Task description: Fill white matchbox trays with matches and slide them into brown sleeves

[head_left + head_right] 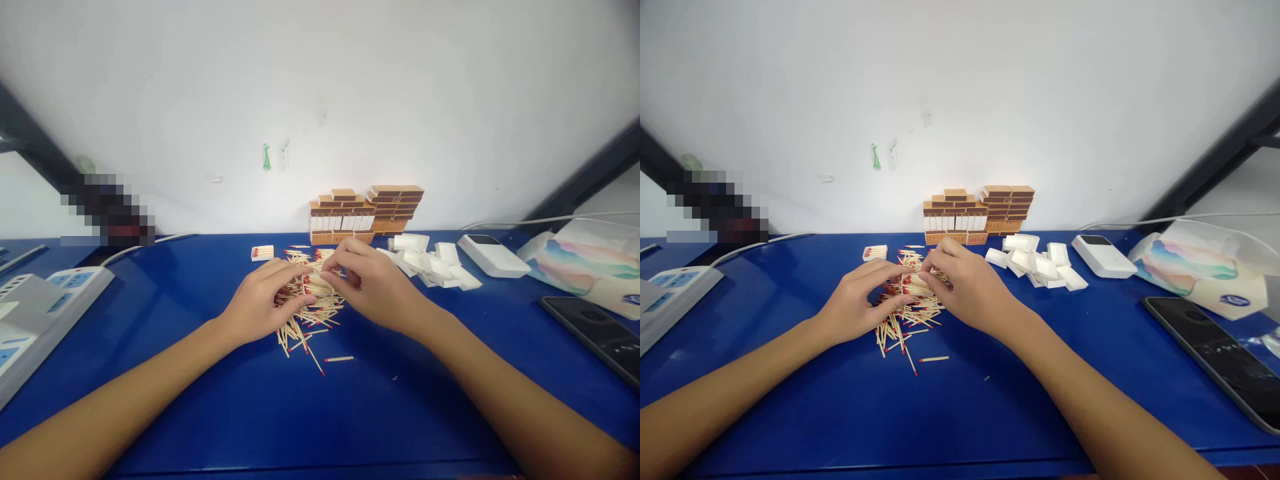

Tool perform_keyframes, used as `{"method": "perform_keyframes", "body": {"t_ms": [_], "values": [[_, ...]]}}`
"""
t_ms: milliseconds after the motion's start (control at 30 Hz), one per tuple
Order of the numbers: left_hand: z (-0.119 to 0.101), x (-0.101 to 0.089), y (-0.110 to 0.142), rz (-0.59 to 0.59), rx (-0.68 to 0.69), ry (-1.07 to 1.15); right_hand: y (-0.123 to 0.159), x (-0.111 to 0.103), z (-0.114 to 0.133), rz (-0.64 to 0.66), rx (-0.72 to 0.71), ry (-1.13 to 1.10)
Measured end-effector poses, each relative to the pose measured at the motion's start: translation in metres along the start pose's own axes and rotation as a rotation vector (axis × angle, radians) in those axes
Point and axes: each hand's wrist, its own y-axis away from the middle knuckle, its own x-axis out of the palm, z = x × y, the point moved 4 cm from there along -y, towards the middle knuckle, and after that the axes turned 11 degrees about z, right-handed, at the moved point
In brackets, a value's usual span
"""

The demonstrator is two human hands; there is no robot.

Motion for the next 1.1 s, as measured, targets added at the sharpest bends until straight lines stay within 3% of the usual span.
{"method": "perform_keyframes", "body": {"t_ms": [500,967,1100], "values": [[-0.006,0.002,0.0,0.043,0.068,-0.04,0.0,0.013,0.011,0.204,0.071,-0.198],[-0.004,0.001,0.001,-0.015,0.036,-0.016,-0.001,-0.004,0.003,0.098,0.045,-0.059],[-0.005,0.001,0.001,-0.012,0.032,-0.018,-0.002,0.002,0.003,0.139,0.056,-0.057]]}}
